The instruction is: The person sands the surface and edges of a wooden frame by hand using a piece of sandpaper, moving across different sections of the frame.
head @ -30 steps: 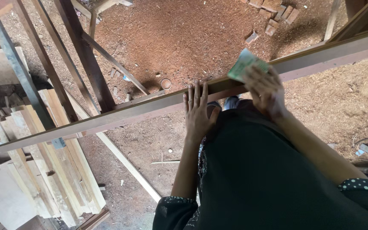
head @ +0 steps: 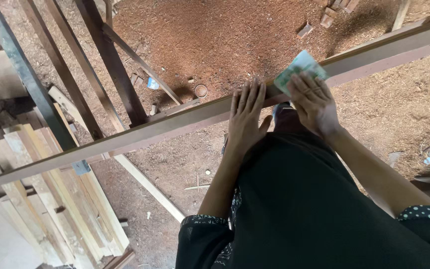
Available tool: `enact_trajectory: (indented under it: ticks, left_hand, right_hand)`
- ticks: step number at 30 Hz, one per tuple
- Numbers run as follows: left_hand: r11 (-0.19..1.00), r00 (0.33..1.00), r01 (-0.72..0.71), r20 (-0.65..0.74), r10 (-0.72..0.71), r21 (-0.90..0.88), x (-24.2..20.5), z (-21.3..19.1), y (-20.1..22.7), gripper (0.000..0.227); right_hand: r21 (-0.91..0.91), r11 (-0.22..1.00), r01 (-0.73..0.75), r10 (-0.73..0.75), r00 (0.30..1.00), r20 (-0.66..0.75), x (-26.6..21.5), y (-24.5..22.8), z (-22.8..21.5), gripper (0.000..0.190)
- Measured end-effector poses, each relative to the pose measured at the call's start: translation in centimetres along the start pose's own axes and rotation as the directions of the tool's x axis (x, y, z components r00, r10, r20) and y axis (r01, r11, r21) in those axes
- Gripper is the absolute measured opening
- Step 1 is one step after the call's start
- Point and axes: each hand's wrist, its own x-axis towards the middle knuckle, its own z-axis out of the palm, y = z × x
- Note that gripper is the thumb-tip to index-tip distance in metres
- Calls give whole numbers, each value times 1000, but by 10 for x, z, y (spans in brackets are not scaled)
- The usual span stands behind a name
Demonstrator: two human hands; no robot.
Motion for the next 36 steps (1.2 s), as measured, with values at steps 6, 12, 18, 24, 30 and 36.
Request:
enact_trajectory:
  ticks: [6,12,18,24,30,36]
  left_hand:
    - [1000,1000,-10,-17,10,4,-8,-13,0,87]
    - [1000,1000,13,6,-14,20,-8,-12,0,88]
    - [998,1000,27,-11,-26,50,-9,-7,2,88]
    - [990,991,128,21,-130,54,-7,-4,14,91]
    - [985,973,166,-171,-155,56,-21,14,5,85]
    - [973,973,214,-109,-205,81,-40,-1,-19,88]
  right_hand:
    - [-190,969,-155,123,977,-173,9,17,-7,30]
    - [-33,998,57,-59,996,-63,11,-20,-5,29]
    - [189,981,-45,67,992,-110,13,-22,0,40]
    - [24,981,-190,189,981,32,15,-9,-13,40]
    - [150,985,82,-100,988,117,18,-25,-6,40]
    - [975,165,-151,176,977,121,22,-38,6,48]
